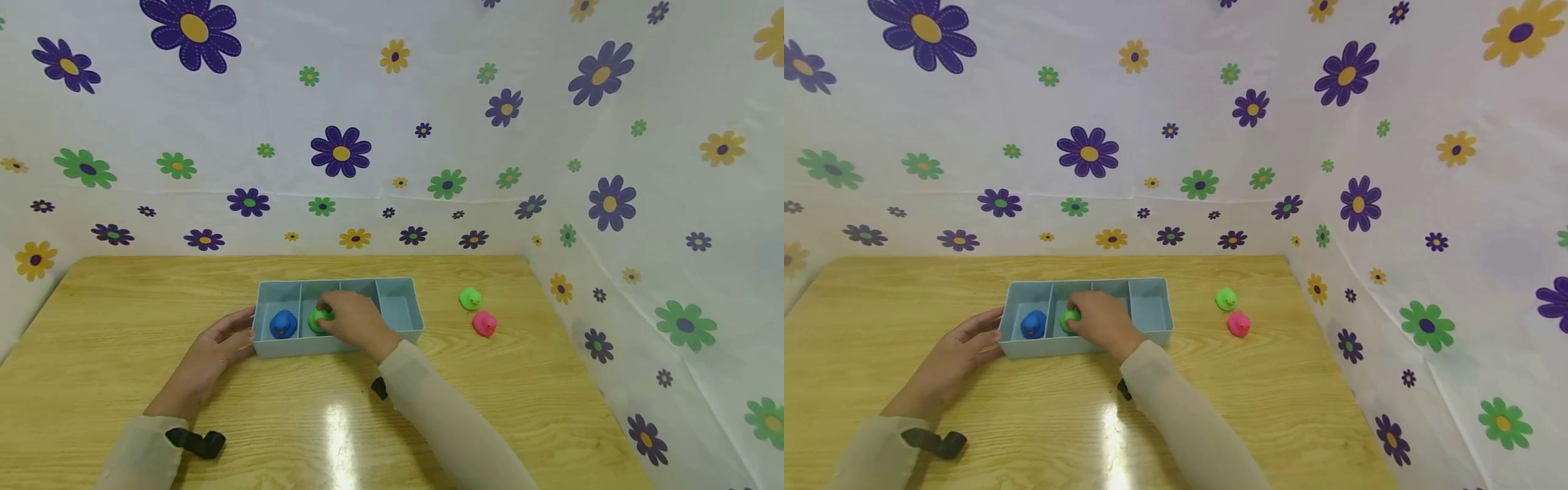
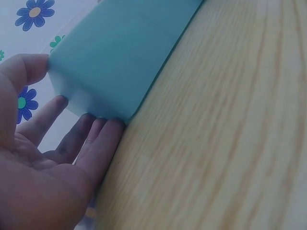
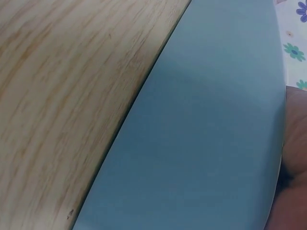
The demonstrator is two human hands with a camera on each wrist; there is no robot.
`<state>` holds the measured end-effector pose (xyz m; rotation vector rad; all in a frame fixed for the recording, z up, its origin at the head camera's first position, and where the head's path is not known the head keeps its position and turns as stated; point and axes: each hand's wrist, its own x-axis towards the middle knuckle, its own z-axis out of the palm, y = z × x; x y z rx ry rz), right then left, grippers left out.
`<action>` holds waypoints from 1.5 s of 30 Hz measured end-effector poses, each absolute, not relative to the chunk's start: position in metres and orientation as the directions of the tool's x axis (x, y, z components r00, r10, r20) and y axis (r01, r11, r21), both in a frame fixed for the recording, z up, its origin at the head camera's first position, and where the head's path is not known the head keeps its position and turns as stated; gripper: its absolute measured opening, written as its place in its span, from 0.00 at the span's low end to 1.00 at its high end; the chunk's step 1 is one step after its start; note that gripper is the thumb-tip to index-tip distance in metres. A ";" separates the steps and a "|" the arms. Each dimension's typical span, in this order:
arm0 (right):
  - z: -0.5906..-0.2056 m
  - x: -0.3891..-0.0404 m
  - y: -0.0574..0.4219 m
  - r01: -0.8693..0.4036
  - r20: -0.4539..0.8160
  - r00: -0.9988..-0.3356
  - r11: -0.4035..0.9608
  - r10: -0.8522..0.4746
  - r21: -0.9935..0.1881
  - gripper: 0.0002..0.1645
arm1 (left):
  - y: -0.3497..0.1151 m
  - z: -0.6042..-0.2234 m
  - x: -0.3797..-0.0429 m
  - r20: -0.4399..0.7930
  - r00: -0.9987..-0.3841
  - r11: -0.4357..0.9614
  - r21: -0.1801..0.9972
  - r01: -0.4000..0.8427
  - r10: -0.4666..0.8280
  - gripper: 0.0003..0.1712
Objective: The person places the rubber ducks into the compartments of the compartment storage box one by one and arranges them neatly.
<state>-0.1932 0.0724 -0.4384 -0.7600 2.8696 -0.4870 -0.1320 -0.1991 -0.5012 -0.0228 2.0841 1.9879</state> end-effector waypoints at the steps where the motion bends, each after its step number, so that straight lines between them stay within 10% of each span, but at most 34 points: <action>1: -0.438 -0.194 0.072 -0.457 -0.049 -0.864 0.822 -0.501 -0.338 0.14 | -0.200 -0.501 -0.132 -0.197 -0.966 0.065 0.980 -0.189 0.166 0.42; 27: -0.398 -0.209 0.149 -0.514 0.233 -0.858 0.783 -0.458 -0.351 0.21 | -0.199 -0.498 -0.127 -0.166 -0.971 0.045 0.986 -0.161 0.172 0.38; 45: -0.407 -0.237 0.313 -0.197 -0.027 -0.976 0.931 -0.215 -0.308 0.26 | -0.200 -0.505 -0.131 -0.143 -0.970 0.024 0.990 -0.141 0.199 0.37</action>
